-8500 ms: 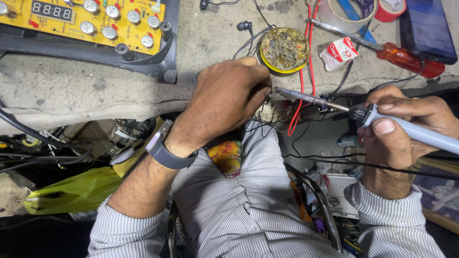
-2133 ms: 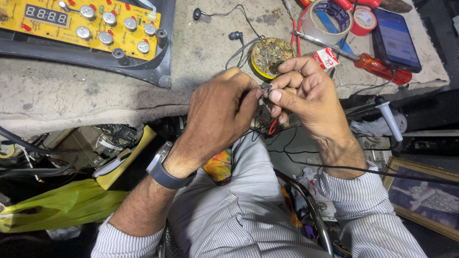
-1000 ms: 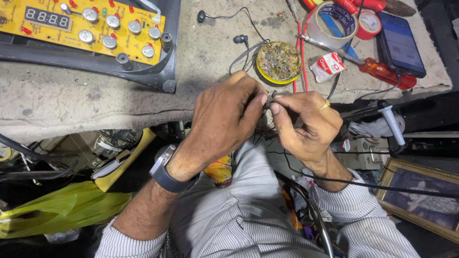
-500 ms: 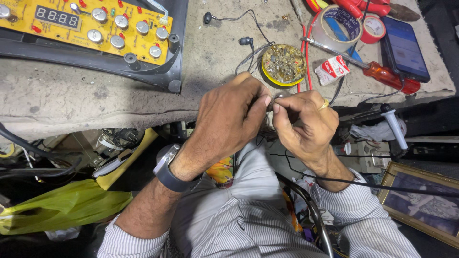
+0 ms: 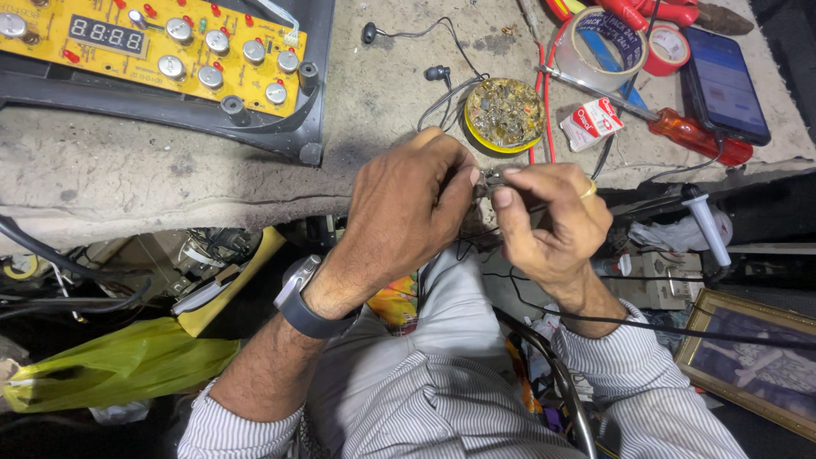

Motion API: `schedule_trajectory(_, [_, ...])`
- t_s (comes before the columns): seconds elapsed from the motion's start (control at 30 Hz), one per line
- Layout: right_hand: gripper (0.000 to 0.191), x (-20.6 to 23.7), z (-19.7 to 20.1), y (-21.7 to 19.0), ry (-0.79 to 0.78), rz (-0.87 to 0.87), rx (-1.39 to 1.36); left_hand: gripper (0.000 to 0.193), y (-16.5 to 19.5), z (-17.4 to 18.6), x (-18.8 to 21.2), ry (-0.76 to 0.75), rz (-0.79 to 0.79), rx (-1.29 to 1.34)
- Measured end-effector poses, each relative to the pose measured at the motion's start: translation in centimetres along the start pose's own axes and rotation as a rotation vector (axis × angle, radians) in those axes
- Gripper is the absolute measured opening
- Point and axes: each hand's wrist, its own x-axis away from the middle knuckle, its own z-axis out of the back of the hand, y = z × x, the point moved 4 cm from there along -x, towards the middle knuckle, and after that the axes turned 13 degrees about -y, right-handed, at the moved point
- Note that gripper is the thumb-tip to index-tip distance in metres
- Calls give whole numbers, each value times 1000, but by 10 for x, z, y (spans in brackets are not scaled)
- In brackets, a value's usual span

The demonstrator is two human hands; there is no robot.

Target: The person sits at a cluttered repair bench and solders wires onto a small electronic component, twisting wire ends by hand and applying a soldering iron. They hold the component in one hand while soldering with the other, then continue manipulating the wired component on their lap.

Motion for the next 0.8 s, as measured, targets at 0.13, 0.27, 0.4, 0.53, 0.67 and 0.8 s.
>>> schedule_trajectory(0.13, [26, -9, 3, 8, -20, -253, -397, 14, 3, 1, -1, -20, 19, 10])
schedule_trajectory(0.27, [52, -27, 15, 10, 16, -331, -676, 14, 6, 4, -2, -16, 8, 12])
schedule_trajectory(0.4, [61, -36, 29, 15, 41, -227, -737, 14, 7, 5, -1, -21, 22, 4])
schedule_trajectory(0.53, [32, -27, 31, 37, 25, -195, -428, 14, 9, 8, -2, -19, 29, 26])
schedule_trajectory(0.67, [13, -9, 28, 66, 220, -118, -186, 16, 9, 11, -5, -30, 46, 44])
schedule_trajectory(0.8, [12, 11, 23, 90, 380, -95, -305, 20, -3, 12, -11, -87, 63, 65])
